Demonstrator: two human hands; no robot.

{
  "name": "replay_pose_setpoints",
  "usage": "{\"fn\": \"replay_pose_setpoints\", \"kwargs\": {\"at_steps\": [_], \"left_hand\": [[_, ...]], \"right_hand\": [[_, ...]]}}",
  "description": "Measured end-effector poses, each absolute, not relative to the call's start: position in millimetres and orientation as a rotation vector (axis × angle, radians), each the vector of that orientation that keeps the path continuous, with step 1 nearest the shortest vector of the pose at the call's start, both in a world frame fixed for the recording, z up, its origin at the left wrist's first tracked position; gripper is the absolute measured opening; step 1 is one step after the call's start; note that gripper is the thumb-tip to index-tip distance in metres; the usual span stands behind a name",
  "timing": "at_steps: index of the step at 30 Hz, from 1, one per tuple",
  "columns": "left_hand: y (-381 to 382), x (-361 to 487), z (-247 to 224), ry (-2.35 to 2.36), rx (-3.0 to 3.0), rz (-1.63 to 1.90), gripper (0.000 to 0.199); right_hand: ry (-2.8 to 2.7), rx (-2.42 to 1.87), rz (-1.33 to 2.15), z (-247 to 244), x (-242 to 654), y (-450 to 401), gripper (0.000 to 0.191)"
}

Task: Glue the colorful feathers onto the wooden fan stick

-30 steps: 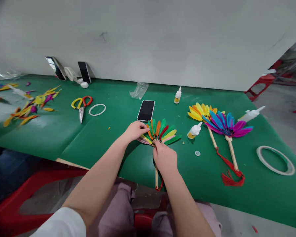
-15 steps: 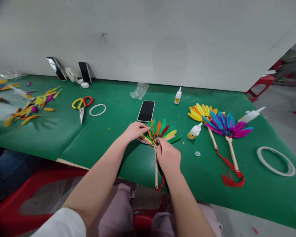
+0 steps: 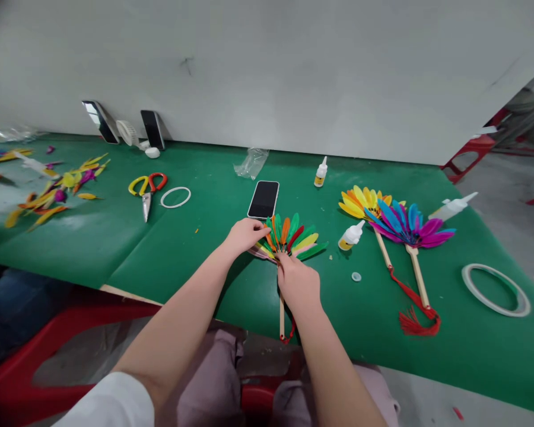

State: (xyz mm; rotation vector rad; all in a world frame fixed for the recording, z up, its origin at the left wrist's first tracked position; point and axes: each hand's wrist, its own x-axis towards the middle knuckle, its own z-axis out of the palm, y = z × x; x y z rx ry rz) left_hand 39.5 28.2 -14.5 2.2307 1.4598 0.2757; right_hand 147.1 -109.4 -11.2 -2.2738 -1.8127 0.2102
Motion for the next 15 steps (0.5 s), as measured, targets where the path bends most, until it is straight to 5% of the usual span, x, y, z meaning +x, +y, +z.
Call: {"fn": "replay_pose_setpoints", "kwargs": {"at_steps": [15], "left_hand": [[27.7,34.9,-7.5,1.348,2.204,0.224,0.041]], "right_hand": [[-1.809,-2.385,0.19,-4.2,142.1,-108.1,0.028]]}}
